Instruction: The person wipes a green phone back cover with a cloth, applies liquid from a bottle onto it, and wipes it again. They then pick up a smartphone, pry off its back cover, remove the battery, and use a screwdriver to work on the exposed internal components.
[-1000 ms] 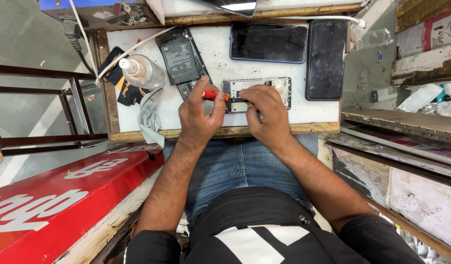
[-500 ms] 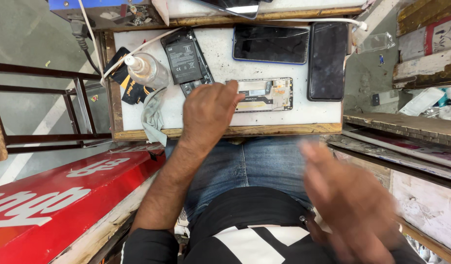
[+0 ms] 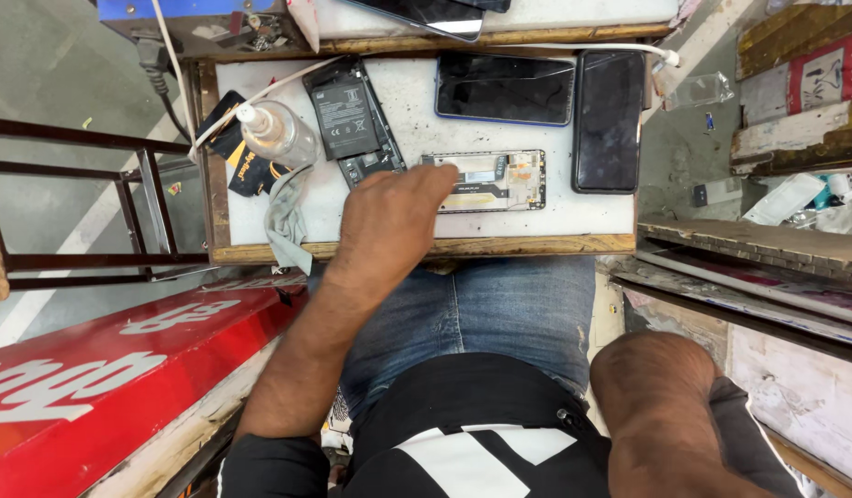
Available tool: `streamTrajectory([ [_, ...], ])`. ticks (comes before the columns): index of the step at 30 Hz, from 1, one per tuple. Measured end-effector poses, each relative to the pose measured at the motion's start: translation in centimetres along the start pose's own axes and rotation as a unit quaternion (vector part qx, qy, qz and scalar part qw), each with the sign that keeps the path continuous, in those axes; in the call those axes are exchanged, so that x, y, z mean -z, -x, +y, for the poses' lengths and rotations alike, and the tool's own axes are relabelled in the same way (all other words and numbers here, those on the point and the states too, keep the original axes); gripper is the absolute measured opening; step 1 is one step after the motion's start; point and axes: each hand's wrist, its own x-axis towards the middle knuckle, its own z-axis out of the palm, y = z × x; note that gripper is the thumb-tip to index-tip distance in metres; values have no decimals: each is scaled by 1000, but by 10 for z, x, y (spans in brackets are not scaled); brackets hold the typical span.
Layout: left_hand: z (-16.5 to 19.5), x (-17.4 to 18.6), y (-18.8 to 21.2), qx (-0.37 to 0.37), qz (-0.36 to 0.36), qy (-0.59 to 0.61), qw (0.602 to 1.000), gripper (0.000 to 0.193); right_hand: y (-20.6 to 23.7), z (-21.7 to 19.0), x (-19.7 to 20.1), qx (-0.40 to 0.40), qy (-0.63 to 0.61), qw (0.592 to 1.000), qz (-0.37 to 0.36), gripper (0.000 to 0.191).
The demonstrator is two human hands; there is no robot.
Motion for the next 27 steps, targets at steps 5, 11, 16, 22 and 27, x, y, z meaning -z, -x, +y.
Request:
streamTrajectory([
  [5,0,-6,2,-65,117,60,989,38,2,2,4,2,6,1000,5,17],
  [11,-1,-10,1,54,67,-8,996,28,-8,0,11,8,7,1000,19,18],
  [16,2,-5,0,65,10,-30,997,20,-13,-3,14,16,18,999,25,20],
  [22,6,1,0,-23,100,16,995,22,18,9,35,-33,88,992,83,22],
  [27,2,5,-3,78,26,32,996,22,87,67,49,-292,249,917,107,23],
])
